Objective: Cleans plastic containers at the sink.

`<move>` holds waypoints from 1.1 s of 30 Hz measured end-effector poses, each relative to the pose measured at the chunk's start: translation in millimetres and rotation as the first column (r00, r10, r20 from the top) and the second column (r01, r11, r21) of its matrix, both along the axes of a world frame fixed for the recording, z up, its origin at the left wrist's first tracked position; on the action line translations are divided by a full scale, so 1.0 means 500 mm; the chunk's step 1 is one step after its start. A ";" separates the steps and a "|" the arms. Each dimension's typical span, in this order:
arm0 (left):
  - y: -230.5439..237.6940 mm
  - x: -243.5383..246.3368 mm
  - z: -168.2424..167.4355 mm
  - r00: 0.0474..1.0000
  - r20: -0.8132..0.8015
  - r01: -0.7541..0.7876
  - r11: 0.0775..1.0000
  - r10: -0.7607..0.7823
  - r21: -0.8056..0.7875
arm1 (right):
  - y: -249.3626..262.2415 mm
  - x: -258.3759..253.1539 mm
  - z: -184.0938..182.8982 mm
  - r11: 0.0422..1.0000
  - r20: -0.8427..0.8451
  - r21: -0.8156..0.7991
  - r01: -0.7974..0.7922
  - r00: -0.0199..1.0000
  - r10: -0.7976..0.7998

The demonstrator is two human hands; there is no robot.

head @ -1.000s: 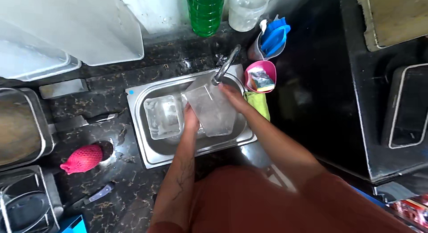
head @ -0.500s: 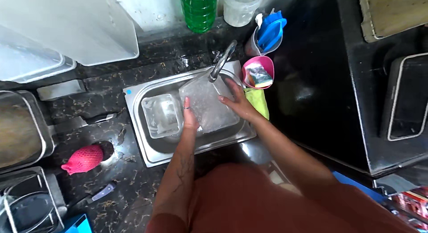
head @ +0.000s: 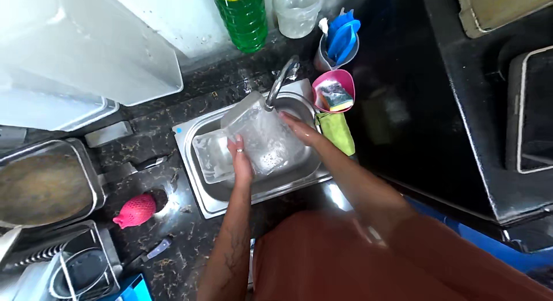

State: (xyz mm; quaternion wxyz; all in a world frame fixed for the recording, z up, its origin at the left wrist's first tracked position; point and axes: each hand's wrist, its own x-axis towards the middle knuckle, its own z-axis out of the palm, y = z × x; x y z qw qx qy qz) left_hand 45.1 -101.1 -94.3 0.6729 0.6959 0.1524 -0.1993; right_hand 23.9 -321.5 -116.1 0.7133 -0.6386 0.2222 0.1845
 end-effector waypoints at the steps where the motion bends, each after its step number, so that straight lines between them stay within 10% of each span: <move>1: -0.003 -0.001 -0.007 0.998 -0.057 -0.006 1.000 0.004 -0.030 | -0.015 0.000 0.001 0.999 0.064 -0.042 0.014 0.998 -0.012; 12: -0.092 0.016 -0.092 0.973 -0.230 -0.120 0.927 0.037 -0.356 | 0.039 -0.125 0.102 0.855 0.136 -0.511 0.090 0.990 -0.023; 18: -0.102 0.014 -0.064 0.938 -0.321 -0.244 0.905 0.129 -0.350 | 0.072 -0.143 0.134 0.816 0.041 -0.578 0.019 0.999 0.006; 29: -0.088 0.015 -0.119 0.979 -0.163 0.097 0.985 -0.121 -0.144 | 0.116 -0.143 0.122 0.660 -0.104 -0.751 -0.035 0.992 -0.065; 33: -0.033 -0.015 -0.089 0.992 -0.110 0.044 0.993 -0.057 -0.114 | 0.042 -0.076 0.140 0.636 -0.161 -0.730 -0.250 0.967 0.195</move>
